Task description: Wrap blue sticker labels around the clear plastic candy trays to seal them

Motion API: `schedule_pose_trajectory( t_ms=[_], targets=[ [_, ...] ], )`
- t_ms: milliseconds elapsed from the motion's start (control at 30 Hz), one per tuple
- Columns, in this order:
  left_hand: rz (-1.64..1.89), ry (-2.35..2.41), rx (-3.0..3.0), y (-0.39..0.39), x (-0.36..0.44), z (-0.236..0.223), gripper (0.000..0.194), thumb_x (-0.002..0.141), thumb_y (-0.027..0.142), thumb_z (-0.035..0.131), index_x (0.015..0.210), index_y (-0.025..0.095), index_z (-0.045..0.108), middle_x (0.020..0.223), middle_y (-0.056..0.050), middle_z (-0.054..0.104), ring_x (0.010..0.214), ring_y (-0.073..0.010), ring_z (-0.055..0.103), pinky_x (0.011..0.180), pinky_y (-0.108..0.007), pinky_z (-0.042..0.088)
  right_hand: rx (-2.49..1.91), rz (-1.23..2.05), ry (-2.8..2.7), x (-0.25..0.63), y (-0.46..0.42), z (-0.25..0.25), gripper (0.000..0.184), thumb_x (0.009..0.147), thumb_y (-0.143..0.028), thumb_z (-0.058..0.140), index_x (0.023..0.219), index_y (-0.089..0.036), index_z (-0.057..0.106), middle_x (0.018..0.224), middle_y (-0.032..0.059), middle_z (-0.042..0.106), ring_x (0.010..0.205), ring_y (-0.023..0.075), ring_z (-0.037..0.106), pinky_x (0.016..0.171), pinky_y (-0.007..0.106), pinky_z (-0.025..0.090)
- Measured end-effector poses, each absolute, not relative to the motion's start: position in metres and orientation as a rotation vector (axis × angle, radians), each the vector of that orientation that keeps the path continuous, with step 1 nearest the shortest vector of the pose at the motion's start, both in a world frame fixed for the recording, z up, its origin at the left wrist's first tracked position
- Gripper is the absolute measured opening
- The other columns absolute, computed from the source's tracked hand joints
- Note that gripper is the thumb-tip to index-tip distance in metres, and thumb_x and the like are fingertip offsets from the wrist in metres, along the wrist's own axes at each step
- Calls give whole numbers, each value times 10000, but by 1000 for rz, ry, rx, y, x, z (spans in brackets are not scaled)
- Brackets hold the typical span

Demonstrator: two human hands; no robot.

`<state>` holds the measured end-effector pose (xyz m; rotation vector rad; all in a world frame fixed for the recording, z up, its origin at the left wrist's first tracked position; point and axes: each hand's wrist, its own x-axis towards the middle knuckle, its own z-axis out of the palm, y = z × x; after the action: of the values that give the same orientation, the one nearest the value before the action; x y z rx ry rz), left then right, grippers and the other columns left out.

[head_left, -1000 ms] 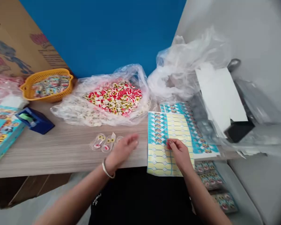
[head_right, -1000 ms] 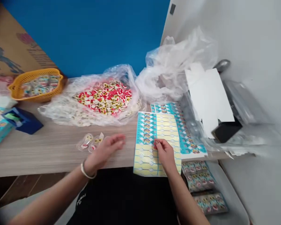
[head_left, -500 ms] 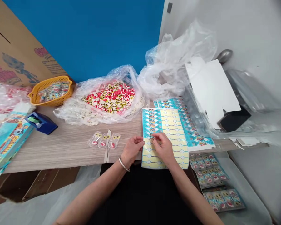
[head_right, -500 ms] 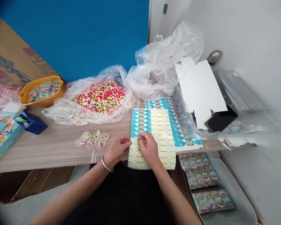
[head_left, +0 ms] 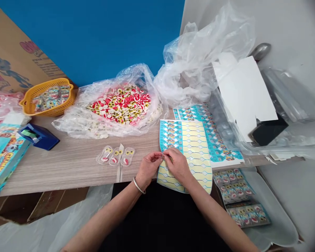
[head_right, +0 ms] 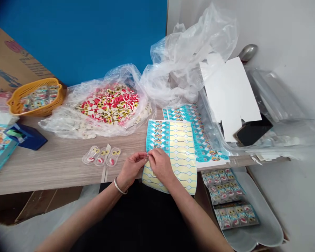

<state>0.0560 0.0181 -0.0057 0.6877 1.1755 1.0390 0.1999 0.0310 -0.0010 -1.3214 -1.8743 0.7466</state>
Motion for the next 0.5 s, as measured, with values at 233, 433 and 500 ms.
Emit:
schedule_pose_trajectory(
  t_ms=[233, 433, 500],
  targets=[
    [1026, 1171, 676, 17, 55, -3, 216, 673, 242, 773, 863, 157, 713, 774, -9, 688, 728, -121, 601, 689, -227, 453, -1416, 945, -1607, 194, 36, -1, 134, 883, -235, 514, 770, -210, 583, 752, 15, 594, 724, 176, 552, 681, 302, 429],
    [972, 1317, 882, 13, 51, -3, 236, 748, 204, 669, 980, 160, 658, 787, -19, 654, 694, -143, 605, 668, -270, 479, -1429, 1180, -1345, 198, 43, -3, 196, 881, -373, 533, 784, -209, 578, 691, -3, 582, 654, 167, 529, 631, 296, 428],
    [1041, 1503, 1223, 11, 50, 3, 269, 770, 142, 620, 1037, 175, 636, 866, -45, 658, 795, -180, 624, 744, -322, 502, -1411, 1239, -1285, 201, 44, -3, 207, 874, -399, 553, 795, -211, 581, 680, -9, 581, 651, 168, 531, 637, 298, 434]
  ],
)
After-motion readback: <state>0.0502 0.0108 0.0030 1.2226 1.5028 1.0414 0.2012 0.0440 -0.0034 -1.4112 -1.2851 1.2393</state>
